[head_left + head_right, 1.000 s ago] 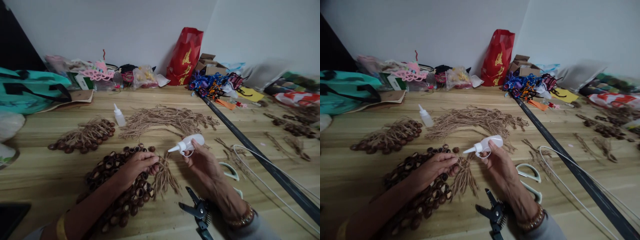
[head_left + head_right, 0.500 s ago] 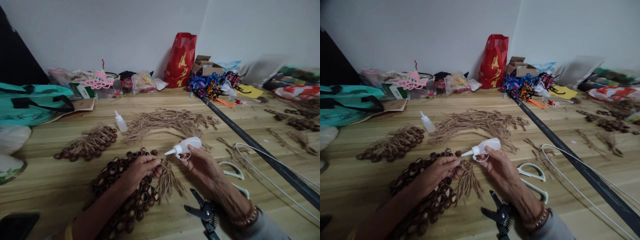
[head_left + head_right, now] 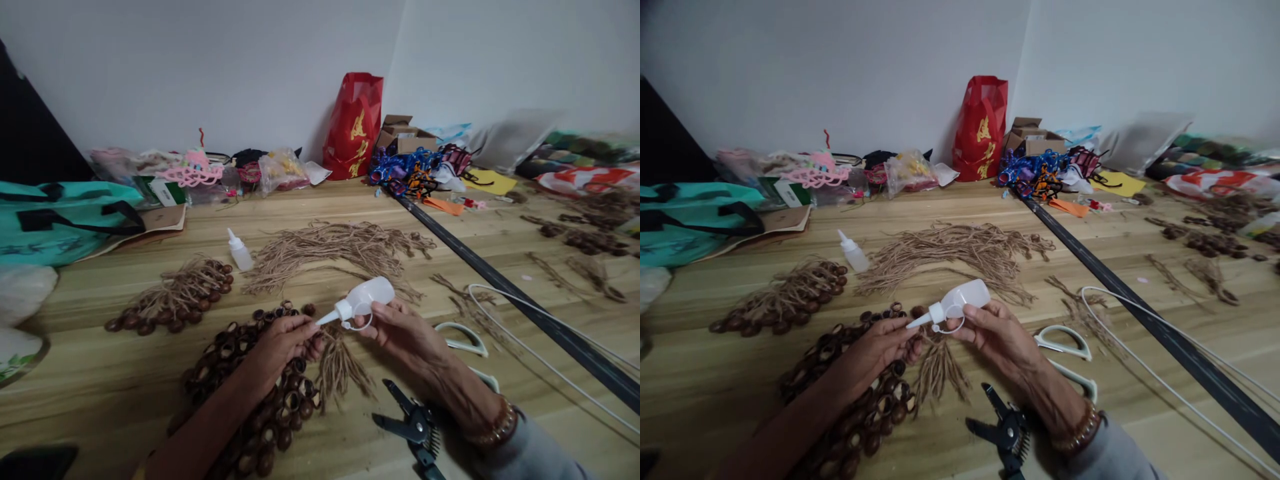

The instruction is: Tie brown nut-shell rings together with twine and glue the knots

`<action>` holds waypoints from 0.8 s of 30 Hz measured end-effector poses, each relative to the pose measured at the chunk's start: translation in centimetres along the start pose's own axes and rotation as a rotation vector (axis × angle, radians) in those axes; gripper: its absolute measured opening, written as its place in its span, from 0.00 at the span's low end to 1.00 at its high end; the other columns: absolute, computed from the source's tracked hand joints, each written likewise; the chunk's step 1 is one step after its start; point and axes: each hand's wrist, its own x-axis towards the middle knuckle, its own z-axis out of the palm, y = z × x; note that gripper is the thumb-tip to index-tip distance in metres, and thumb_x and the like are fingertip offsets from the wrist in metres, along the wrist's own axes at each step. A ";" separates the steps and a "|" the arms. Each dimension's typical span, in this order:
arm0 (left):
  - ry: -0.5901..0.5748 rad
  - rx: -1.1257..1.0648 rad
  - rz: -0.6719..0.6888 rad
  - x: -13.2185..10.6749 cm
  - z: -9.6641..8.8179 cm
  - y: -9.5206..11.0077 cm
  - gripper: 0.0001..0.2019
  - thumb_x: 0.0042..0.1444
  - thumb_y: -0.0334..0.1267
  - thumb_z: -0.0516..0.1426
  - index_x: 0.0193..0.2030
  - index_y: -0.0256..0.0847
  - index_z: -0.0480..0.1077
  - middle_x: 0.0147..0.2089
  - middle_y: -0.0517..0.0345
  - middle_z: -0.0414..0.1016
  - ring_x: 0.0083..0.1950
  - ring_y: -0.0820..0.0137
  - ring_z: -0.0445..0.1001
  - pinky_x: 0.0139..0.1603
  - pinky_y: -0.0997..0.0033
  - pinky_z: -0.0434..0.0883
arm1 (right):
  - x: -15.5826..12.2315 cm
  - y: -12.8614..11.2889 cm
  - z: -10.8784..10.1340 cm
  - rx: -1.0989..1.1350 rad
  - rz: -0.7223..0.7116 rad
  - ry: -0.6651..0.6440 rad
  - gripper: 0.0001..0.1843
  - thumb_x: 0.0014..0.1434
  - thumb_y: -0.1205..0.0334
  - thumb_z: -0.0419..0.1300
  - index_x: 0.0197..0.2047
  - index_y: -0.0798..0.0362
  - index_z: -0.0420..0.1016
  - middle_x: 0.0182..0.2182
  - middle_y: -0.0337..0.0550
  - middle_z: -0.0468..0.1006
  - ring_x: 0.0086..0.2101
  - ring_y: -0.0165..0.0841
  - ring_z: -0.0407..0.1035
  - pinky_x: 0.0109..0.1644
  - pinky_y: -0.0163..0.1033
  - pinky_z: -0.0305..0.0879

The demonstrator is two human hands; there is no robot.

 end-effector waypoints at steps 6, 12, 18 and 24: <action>0.005 -0.003 0.012 0.0 -0.1 0.0 0.15 0.45 0.43 0.66 0.32 0.32 0.74 0.25 0.57 0.74 0.26 0.74 0.69 0.30 0.75 0.63 | -0.1 -0.3 0.1 -0.051 0.002 -0.008 0.15 0.52 0.66 0.68 0.44 0.60 0.79 0.40 0.51 0.80 0.32 0.30 0.75 0.36 0.30 0.75; -0.004 -0.008 0.018 0.1 -0.3 -0.1 0.14 0.46 0.43 0.66 0.32 0.33 0.73 0.26 0.56 0.74 0.27 0.73 0.69 0.31 0.74 0.64 | -0.2 -0.5 0.6 -0.058 -0.020 -0.004 0.19 0.50 0.71 0.68 0.47 0.56 0.77 0.34 0.45 0.81 0.33 0.30 0.76 0.37 0.31 0.75; -0.003 -0.001 0.006 0.0 -0.2 0.0 0.14 0.46 0.43 0.65 0.33 0.33 0.74 0.26 0.56 0.74 0.27 0.73 0.69 0.31 0.74 0.64 | -0.3 -0.6 0.6 -0.034 -0.010 -0.012 0.19 0.48 0.72 0.68 0.46 0.56 0.77 0.36 0.46 0.80 0.34 0.31 0.75 0.38 0.32 0.75; -0.015 0.018 0.021 0.0 -0.2 -0.1 0.13 0.47 0.43 0.65 0.32 0.33 0.73 0.26 0.57 0.74 0.28 0.73 0.69 0.31 0.74 0.64 | -0.3 -0.7 0.5 -0.068 -0.021 -0.008 0.16 0.50 0.71 0.68 0.44 0.59 0.78 0.37 0.47 0.80 0.31 0.28 0.74 0.34 0.29 0.74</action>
